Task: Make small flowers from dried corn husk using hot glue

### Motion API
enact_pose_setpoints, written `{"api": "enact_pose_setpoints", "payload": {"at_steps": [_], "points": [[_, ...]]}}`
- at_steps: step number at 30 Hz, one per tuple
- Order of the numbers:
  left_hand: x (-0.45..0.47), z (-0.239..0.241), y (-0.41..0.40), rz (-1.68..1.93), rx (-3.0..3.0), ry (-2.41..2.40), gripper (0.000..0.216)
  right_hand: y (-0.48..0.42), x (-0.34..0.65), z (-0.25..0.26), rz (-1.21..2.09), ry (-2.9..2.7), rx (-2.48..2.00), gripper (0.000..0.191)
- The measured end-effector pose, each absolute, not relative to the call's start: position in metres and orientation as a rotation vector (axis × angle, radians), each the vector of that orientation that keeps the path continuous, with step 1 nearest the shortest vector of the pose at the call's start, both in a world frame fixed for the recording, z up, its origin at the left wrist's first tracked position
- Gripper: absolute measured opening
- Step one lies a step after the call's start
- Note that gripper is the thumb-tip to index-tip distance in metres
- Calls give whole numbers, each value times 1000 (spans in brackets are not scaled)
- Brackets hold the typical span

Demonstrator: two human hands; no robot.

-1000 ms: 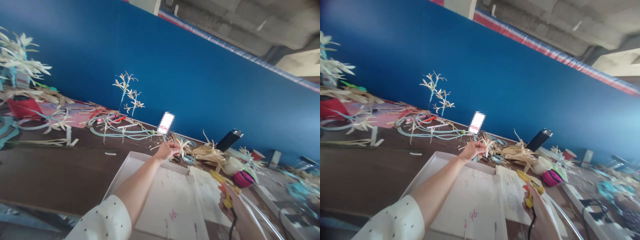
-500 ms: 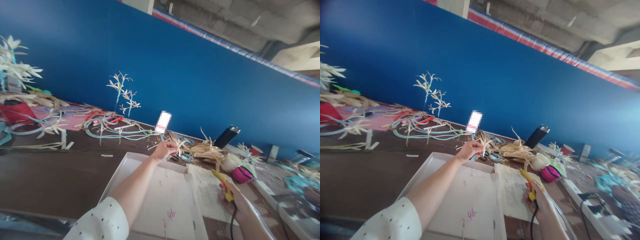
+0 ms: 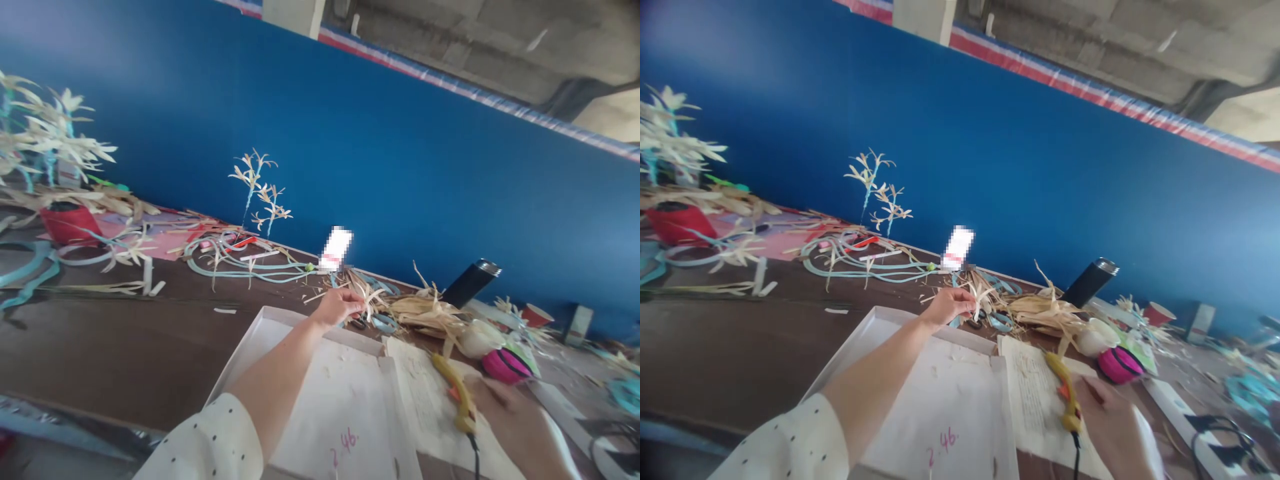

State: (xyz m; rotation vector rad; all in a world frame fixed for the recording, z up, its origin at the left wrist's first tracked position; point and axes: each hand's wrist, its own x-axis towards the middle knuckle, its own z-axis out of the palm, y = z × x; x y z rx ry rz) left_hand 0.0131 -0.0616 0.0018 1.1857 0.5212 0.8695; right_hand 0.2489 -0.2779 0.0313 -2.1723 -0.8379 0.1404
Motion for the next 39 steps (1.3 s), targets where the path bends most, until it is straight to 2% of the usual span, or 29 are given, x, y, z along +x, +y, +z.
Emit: {"api": "enact_pose_setpoints", "payload": {"at_steps": [3,6,10,18,25,34,39], "points": [[14,3,-62,917,1188,526,22,-239,201,44,148,-926,-2045,32],[15,1,-59,954,1177,545,22,-184,152,43,247,-1031,-1792,32],[18,-6,-50,1031,1142,549,22,-127,122,30,510,-1000,-1694,37],[19,-12,-44,1090,1205,651,19,-116,127,-5,899,-770,-1240,56],[16,-7,-50,1065,1368,683,15,-115,135,-13,800,-744,-1256,46],[16,-1,-55,1022,1451,668,18,-118,142,-10,719,-864,-1354,48],[16,-5,-52,1035,1560,666,16,-122,144,-4,697,-971,-1432,41]]}}
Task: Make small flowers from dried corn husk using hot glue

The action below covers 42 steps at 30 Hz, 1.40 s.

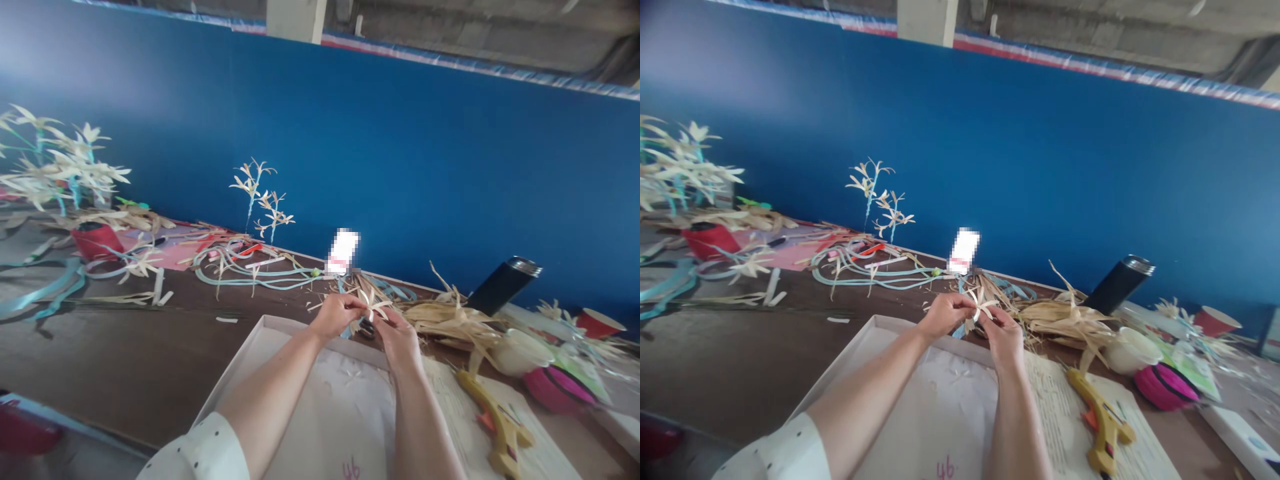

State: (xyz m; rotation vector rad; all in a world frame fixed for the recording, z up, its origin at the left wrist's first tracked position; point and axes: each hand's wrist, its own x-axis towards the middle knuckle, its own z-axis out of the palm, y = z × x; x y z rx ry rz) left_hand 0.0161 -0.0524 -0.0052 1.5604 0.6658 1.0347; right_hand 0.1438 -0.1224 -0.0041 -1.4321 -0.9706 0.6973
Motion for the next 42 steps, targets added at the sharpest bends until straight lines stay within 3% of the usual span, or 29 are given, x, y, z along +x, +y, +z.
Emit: {"api": "enact_pose_setpoints", "payload": {"at_steps": [10,29,42], "points": [[18,-6,-57,1278,1864,697,12,-122,141,-3,670,-894,-1362,42],[25,-12,-61,1676,1813,812,8,-111,110,-12,556,-608,-1285,50],[26,-13,-66,1713,1991,801,14,-111,104,-8,584,-539,-1185,36]]}}
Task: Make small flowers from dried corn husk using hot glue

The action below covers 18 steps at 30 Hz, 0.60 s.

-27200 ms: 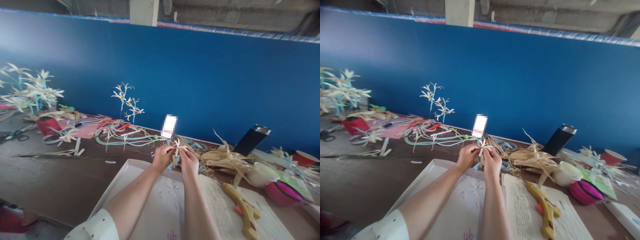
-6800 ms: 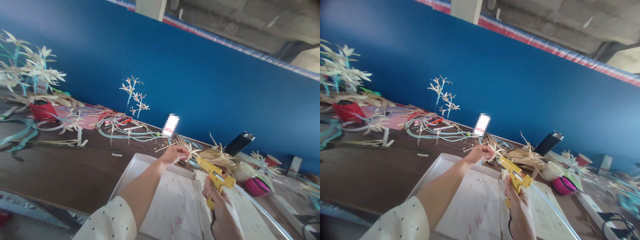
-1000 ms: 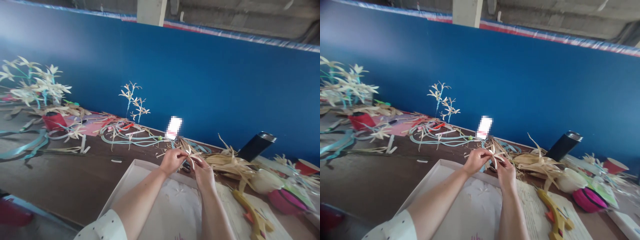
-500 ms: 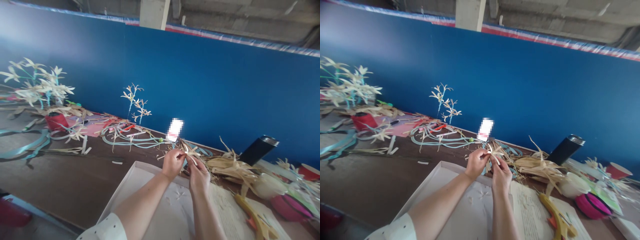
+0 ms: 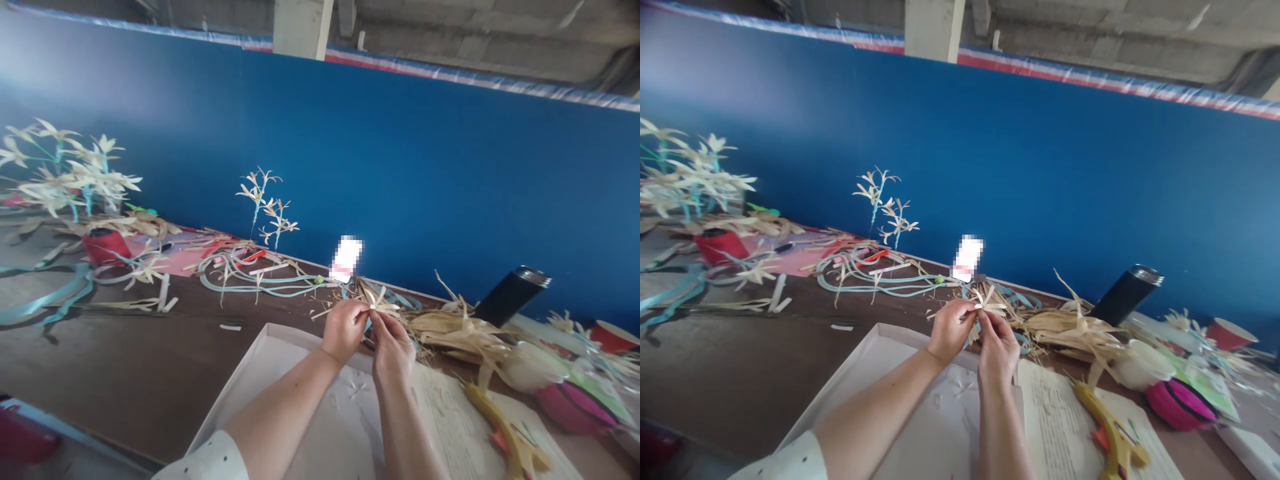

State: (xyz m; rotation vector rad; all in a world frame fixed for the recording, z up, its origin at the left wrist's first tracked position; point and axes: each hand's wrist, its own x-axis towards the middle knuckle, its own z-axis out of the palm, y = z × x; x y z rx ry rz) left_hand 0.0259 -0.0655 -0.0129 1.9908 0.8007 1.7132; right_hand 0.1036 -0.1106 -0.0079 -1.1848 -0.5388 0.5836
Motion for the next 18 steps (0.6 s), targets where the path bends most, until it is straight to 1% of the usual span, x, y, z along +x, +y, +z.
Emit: {"api": "enact_pose_setpoints", "payload": {"at_steps": [10,18], "points": [[26,-11,-69,1649,1950,863,15,-109,107,-12,556,-603,-1192,40],[26,-9,-70,1565,1882,852,13,-109,108,-12,546,-589,-1161,38]]}}
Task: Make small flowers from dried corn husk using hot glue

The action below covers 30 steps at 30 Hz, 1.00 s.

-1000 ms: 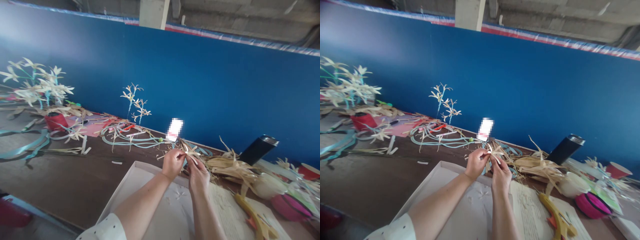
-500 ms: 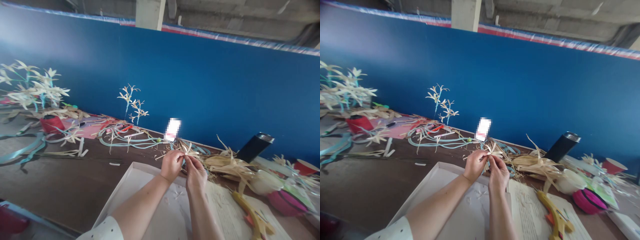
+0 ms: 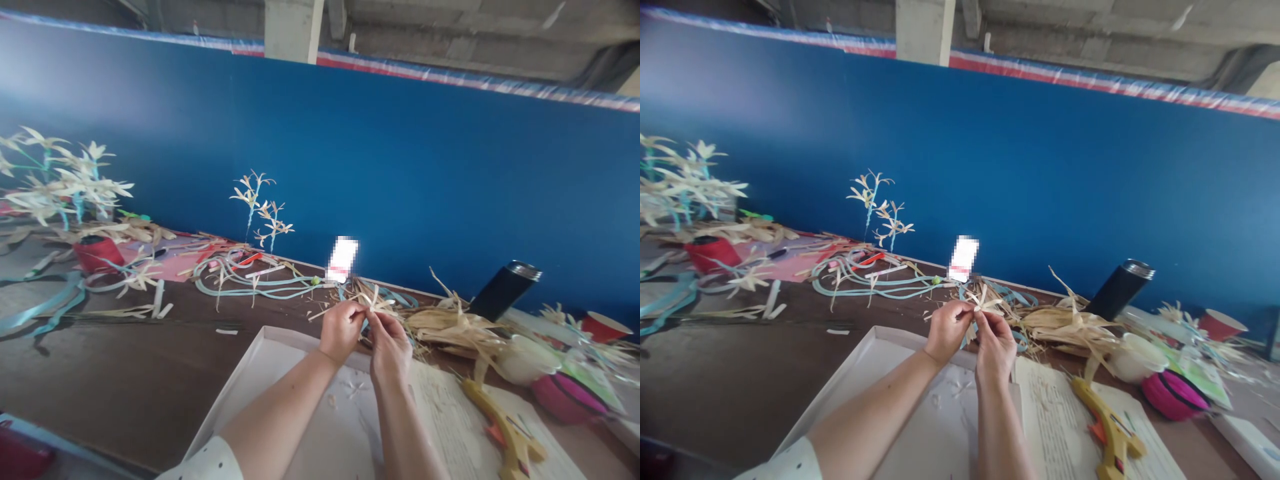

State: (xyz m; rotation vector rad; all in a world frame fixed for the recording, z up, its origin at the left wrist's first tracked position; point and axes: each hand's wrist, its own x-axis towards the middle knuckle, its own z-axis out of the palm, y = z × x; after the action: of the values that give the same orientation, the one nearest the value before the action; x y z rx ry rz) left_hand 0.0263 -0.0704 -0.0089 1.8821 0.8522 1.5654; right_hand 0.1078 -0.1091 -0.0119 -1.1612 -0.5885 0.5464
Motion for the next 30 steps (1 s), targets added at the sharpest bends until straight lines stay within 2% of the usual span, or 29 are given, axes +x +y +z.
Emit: {"api": "enact_pose_setpoints", "payload": {"at_steps": [30], "points": [[28,-5,-73,1581,1900,797,16,-110,114,-15,507,-524,-1244,47]]}}
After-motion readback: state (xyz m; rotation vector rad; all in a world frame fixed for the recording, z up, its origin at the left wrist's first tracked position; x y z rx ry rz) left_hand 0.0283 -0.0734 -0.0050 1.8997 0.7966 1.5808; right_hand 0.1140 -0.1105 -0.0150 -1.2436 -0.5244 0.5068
